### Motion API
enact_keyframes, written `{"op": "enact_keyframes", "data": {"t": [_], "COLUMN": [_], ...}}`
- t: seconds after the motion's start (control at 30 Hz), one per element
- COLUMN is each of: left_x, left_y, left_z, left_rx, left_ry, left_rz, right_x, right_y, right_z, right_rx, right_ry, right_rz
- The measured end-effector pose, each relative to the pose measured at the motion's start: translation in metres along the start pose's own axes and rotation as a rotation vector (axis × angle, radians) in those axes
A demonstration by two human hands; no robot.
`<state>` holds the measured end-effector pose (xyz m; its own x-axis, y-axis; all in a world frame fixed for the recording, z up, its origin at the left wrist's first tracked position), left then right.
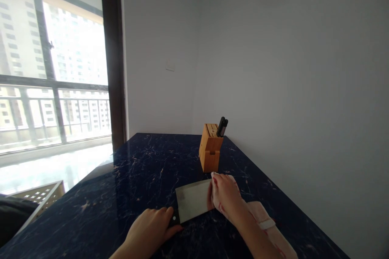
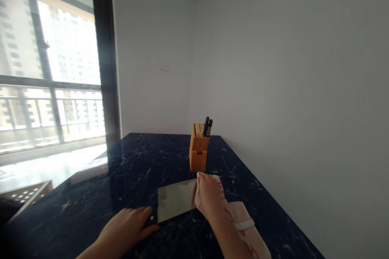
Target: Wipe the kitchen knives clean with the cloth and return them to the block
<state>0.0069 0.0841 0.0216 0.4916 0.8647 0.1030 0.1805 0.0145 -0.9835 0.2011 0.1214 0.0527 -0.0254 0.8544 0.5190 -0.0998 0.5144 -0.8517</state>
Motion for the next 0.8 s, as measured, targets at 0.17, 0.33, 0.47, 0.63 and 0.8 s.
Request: {"op": "enact_keyframes", "data": {"t": [0.17, 0.33, 0.47, 0.63, 0.8], "left_x": [0.000, 0.001, 0.001, 0.001, 0.001], "left_y": [-0.001, 0.000, 0.002, 0.002, 0.004], "left_z": [0.000, -0.001, 0.002, 0.002, 0.004], "left_rx": [0.008, -0.001, -0.015, -0.032, -0.028], "left_ry": [0.003, 0.013, -0.016, -0.016, -0.029], "left_rz": [0.000, -0.006, 0.001, 0.012, 0.019], "right_x": [0.001, -0.003, -0.008, -0.017, -0.030], "right_y": [0.007, 0.004, 0.002, -0.005, -0.017], "right_z": [-0.015, -0.003, 0.025, 0.062, 0.092], "right_rx": [-0.090, -0.114, -0.068, 0.055, 0.199], "right_ry": [0.045, 0.003, -0.115, -0.270, -0.380], "right_rz": [0.049, 0.088, 0.089, 0.102, 0.126]}}
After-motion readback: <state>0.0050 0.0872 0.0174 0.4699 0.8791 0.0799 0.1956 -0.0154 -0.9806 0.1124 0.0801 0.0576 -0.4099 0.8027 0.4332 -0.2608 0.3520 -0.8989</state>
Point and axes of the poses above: each hand's wrist, its own x-axis towards the middle knuckle, its own y-axis out of the palm, z = x × y, the point moved 10 cm from there along x, towards the middle knuckle, and after that the axes turned 8 degrees about -x, right-handed, at the moved point
